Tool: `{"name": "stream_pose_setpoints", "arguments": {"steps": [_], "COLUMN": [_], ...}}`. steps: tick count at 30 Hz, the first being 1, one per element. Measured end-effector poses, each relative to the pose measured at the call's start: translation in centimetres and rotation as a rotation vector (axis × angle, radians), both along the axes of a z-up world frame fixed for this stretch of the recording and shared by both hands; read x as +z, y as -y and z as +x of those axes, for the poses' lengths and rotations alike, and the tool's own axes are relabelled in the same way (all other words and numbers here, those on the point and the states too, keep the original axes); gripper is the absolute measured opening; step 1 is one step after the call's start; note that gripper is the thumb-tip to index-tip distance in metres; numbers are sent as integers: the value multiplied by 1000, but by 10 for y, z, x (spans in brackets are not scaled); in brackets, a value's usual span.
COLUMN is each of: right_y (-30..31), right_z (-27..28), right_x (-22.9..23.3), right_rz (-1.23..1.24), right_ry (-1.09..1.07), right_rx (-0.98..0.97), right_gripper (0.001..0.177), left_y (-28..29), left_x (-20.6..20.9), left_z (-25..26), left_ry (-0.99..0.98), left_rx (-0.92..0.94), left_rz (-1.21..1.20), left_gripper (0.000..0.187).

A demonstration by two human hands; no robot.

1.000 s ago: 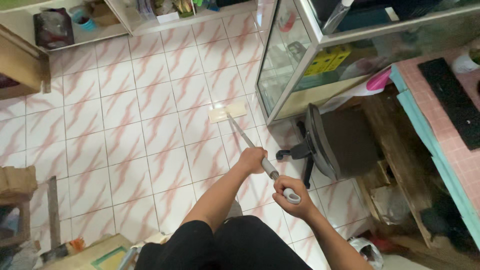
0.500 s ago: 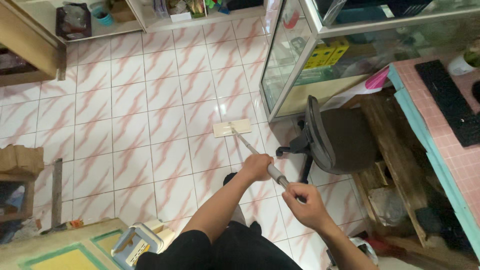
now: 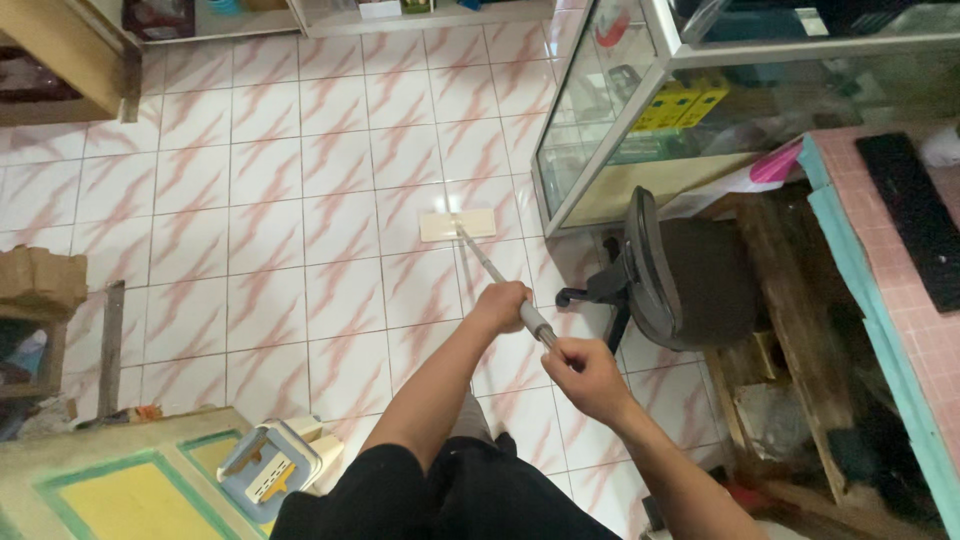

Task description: The person cleans the tiled floor by moving a flat mop back and forth across different sections of the room, navigating around furniture and shelves.

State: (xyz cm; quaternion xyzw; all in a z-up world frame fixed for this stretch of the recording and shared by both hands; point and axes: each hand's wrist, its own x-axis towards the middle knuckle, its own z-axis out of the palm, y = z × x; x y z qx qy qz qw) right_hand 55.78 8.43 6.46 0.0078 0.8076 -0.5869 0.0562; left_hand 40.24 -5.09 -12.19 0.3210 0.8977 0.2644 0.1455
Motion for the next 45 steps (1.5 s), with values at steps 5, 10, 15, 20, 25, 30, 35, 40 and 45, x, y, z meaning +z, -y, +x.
{"name": "stream_pose_setpoints", "arguments": {"steps": [5, 10, 15, 20, 25, 30, 35, 40, 45], "right_y": [20, 52, 50, 29, 44, 71, 82, 79, 80], "right_z": [5, -31, -40, -9, -21, -85, -125, -109, -56], "right_x": [15, -29, -45, 0, 10, -37, -66, -62, -24], "right_rz": [6, 34, -86, -88, -11, 1, -31, -88, 28], "right_ry": [22, -70, 79, 112, 30, -18, -40, 21, 23], "right_rx": [23, 25, 19, 62, 115, 46, -24, -17, 27], "right_gripper": [32, 31, 37, 36, 35, 32, 34, 34, 33], "left_y": [24, 45, 47, 44, 55, 70, 80, 78, 80], "left_x": [18, -33, -39, 15, 15, -38, -30, 12, 50], "left_z": [15, -33, -45, -7, -13, -83, -114, -47, 6], "left_ry": [131, 84, 24, 91, 115, 162, 82, -159, -90], "left_rx": [27, 101, 65, 15, 67, 159, 274, 327, 325], "left_rz": [-10, 108, 82, -46, 15, 46, 124, 475, 324], "left_gripper": [13, 16, 18, 16, 14, 18, 49, 48, 40]}}
